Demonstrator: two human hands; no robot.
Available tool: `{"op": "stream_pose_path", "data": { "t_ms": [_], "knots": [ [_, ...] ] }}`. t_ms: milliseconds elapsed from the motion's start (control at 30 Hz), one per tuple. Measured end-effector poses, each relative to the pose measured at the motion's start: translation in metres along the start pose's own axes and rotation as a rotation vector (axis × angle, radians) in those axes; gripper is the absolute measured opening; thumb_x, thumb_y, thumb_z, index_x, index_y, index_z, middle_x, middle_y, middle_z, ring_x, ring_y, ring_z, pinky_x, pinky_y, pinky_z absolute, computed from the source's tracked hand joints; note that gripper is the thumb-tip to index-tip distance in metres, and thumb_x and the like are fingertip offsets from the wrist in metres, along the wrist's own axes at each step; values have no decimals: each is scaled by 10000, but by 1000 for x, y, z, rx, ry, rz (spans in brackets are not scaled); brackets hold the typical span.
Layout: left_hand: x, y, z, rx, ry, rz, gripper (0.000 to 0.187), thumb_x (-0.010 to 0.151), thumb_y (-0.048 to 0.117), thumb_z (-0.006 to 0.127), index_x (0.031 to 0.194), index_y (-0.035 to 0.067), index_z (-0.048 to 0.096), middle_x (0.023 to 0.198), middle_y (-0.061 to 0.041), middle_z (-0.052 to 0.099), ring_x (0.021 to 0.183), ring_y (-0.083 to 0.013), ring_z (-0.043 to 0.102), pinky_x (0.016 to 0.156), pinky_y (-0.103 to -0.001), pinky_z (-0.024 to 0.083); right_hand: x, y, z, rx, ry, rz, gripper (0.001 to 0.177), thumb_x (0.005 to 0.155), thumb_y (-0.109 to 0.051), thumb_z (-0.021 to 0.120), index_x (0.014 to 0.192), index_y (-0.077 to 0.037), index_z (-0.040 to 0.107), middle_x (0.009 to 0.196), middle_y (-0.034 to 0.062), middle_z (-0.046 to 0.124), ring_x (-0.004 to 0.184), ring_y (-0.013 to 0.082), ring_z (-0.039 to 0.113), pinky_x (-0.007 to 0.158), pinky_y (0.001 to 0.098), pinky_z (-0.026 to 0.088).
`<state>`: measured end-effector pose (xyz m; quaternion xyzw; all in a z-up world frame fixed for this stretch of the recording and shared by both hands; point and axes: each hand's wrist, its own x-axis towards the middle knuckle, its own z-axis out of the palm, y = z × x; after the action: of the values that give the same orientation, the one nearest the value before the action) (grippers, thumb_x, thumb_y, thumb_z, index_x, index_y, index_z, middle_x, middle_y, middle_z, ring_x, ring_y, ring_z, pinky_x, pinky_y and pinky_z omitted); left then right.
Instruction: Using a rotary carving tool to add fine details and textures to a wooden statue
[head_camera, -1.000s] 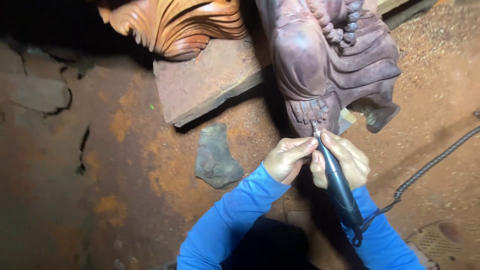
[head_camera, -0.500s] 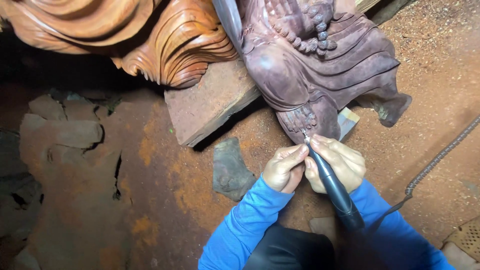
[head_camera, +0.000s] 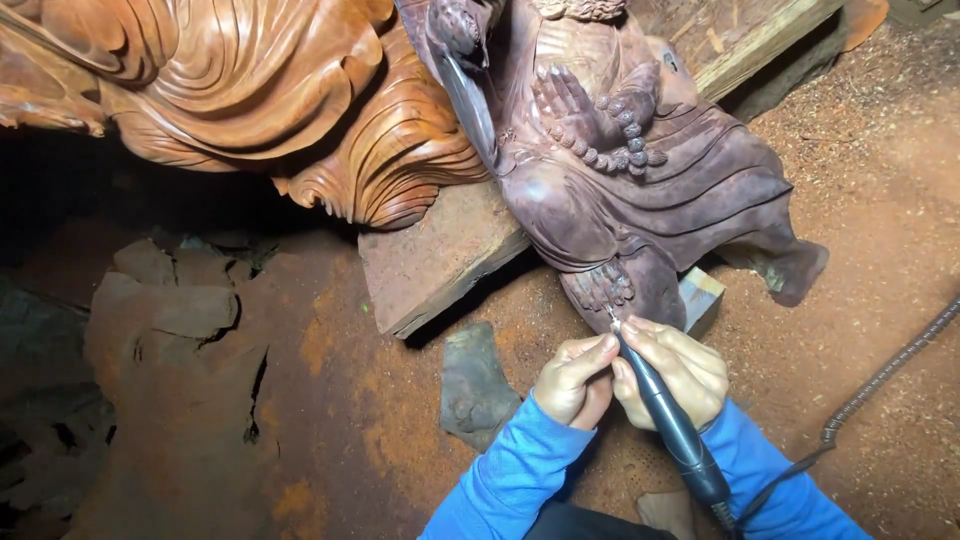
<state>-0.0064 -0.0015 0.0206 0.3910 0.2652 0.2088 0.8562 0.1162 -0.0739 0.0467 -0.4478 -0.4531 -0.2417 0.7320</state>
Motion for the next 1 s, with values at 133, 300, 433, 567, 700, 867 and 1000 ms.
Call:
{"op": "stream_pose_path", "data": {
  "t_ms": [133, 300, 433, 567, 700, 867, 1000],
  "knots": [
    [-1, 1, 5, -2, 4, 1, 248, 1006, 99, 619, 1068, -104, 747, 1000, -222, 747, 980, -186, 685, 940, -253, 538, 0, -1, 0, 27, 7, 13, 197, 829, -50, 727, 896, 134, 743, 715, 188, 728, 630, 401, 738, 600, 490, 624],
    [-2, 2, 8, -5, 6, -1, 250, 1007, 99, 618, 1070, -107, 744, 988, -220, 746, 975, -192, 692, 929, -255, 545, -1, -3, -1, 28, 10, 10, 181, 830, -24, 719, 899, 142, 738, 728, 205, 730, 638, 419, 738, 587, 499, 616],
    [-1, 0, 5, -22, 8, 2, 246, 1002, 91, 616, 1062, -112, 741, 987, -228, 742, 973, -202, 696, 934, -261, 545, -5, 1, -1, 19, 5, -5, 207, 822, -51, 735, 908, 137, 746, 733, 201, 733, 648, 406, 742, 604, 496, 622],
    [2, -6, -8, -9, 1, -8, 258, 1006, 98, 608, 1073, -112, 741, 1007, -229, 745, 989, -207, 697, 956, -276, 542, -4, 1, -1, -1, -3, -18, 214, 818, -50, 738, 917, 139, 749, 734, 203, 737, 629, 404, 735, 604, 489, 629],
    [-1, -3, 0, 2, -5, -7, 267, 1016, 109, 600, 1078, -109, 741, 1006, -238, 744, 995, -212, 698, 953, -284, 549, -9, 2, 0, 0, 4, -15, 214, 821, -46, 740, 920, 142, 746, 737, 205, 735, 638, 404, 739, 603, 492, 626],
    [-3, -2, 2, 12, -19, -11, 268, 1017, 116, 601, 1077, -102, 743, 1009, -233, 746, 1004, -215, 698, 957, -297, 553, -10, 3, 0, 13, 24, -7, 225, 835, -55, 729, 928, 149, 741, 733, 205, 733, 629, 396, 736, 612, 508, 627],
    [-2, -1, 2, 12, -18, -4, 271, 1012, 115, 598, 1080, -106, 740, 1007, -227, 745, 1005, -206, 690, 967, -292, 544, -7, 2, 2, 3, 21, -15, 227, 829, -56, 733, 929, 147, 744, 728, 205, 732, 620, 387, 734, 610, 499, 629]
  ]
}}
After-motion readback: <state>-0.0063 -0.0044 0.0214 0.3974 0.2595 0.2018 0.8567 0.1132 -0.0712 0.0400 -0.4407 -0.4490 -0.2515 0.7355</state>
